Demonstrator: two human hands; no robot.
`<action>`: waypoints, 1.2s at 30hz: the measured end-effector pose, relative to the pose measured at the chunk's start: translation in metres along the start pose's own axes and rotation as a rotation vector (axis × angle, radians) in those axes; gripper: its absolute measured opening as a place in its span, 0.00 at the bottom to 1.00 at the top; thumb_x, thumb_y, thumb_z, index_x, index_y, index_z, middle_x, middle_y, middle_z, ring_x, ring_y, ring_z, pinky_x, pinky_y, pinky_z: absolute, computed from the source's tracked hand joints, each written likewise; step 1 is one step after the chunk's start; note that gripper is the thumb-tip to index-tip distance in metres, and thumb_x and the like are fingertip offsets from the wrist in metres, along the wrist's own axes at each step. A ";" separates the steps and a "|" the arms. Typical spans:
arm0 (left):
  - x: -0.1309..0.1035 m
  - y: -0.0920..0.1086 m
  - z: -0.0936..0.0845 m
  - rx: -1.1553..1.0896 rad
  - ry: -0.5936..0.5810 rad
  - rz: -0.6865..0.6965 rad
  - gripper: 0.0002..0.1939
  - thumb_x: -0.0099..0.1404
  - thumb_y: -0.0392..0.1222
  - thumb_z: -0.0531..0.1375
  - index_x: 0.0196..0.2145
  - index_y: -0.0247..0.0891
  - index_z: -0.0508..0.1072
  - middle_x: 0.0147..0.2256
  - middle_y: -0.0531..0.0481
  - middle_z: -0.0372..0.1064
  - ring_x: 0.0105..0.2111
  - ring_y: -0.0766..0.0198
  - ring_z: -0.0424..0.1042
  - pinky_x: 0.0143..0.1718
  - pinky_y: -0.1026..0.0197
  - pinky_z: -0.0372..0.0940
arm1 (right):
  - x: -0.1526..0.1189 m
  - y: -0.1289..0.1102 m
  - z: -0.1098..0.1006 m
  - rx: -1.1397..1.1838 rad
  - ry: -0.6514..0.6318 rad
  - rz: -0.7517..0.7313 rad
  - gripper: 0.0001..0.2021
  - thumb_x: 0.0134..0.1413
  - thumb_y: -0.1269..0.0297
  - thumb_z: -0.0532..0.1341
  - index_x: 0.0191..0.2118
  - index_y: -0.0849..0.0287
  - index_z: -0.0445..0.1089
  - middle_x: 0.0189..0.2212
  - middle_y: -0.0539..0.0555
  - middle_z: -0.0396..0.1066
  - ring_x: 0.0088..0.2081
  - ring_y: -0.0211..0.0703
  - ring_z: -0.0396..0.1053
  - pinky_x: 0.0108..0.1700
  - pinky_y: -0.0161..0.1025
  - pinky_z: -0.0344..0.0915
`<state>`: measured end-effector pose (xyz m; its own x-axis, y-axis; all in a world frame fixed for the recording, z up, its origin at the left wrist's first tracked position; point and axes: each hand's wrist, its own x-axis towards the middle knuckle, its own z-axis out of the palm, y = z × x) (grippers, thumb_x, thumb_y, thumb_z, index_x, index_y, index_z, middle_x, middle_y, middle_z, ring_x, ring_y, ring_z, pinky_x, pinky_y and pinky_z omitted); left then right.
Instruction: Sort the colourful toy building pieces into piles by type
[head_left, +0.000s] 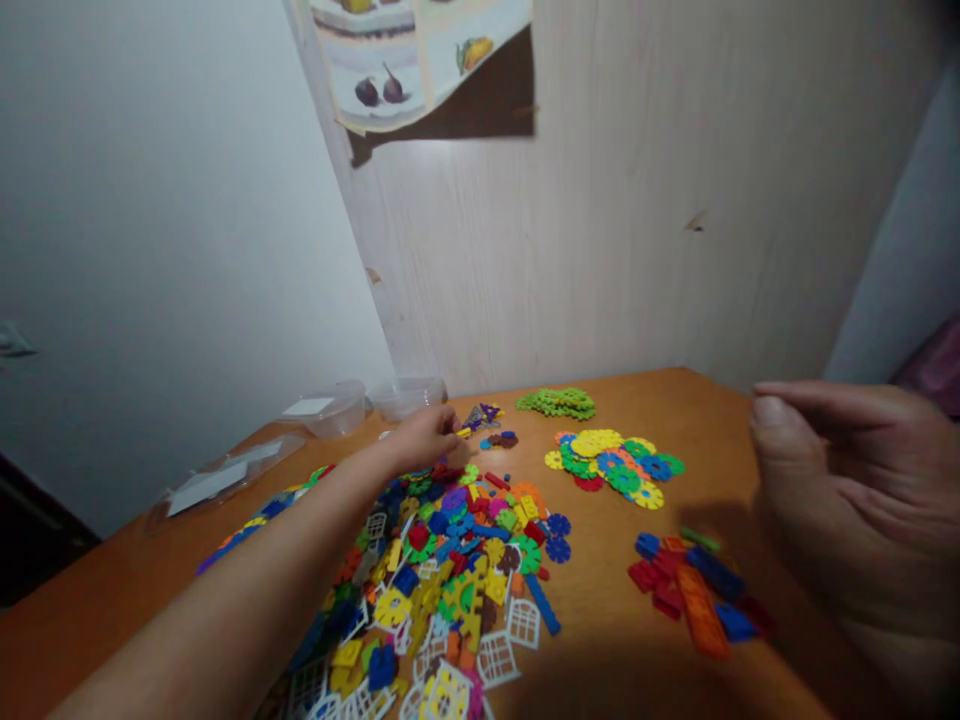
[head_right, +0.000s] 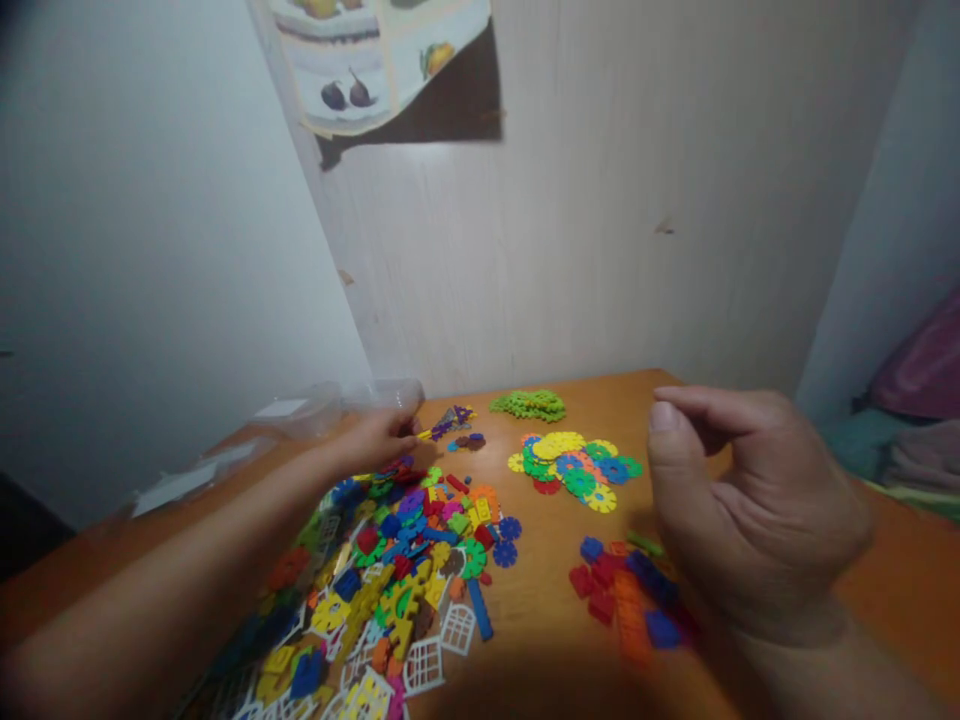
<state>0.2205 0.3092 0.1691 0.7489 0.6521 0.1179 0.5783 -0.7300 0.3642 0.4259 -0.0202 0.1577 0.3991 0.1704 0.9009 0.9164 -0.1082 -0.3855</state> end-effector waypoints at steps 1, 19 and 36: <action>-0.007 0.016 0.003 -0.022 -0.004 0.070 0.03 0.56 0.34 0.61 0.28 0.39 0.70 0.25 0.54 0.66 0.28 0.65 0.62 0.29 0.63 0.51 | 0.003 -0.004 0.003 -0.017 0.087 0.020 0.12 0.61 0.60 0.61 0.49 0.55 0.75 0.35 0.57 0.73 0.35 0.52 0.71 0.36 0.46 0.64; -0.120 0.164 0.081 0.070 -0.224 0.403 0.05 0.62 0.42 0.58 0.34 0.40 0.73 0.37 0.47 0.74 0.36 0.58 0.71 0.34 0.61 0.62 | 0.009 -0.001 0.029 0.056 0.204 -0.060 0.11 0.60 0.61 0.62 0.38 0.64 0.77 0.29 0.54 0.74 0.28 0.40 0.69 0.35 0.37 0.66; -0.147 0.031 -0.014 -0.004 -0.068 0.019 0.06 0.62 0.36 0.56 0.36 0.38 0.73 0.33 0.50 0.72 0.33 0.62 0.67 0.34 0.61 0.61 | -0.004 -0.007 0.034 0.063 0.024 0.114 0.13 0.58 0.53 0.60 0.38 0.55 0.77 0.29 0.51 0.74 0.32 0.45 0.73 0.38 0.41 0.66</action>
<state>0.1238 0.1935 0.1764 0.7800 0.6227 0.0623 0.5624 -0.7412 0.3666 0.4193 0.0132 0.1501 0.5003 0.1373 0.8549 0.8657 -0.0638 -0.4964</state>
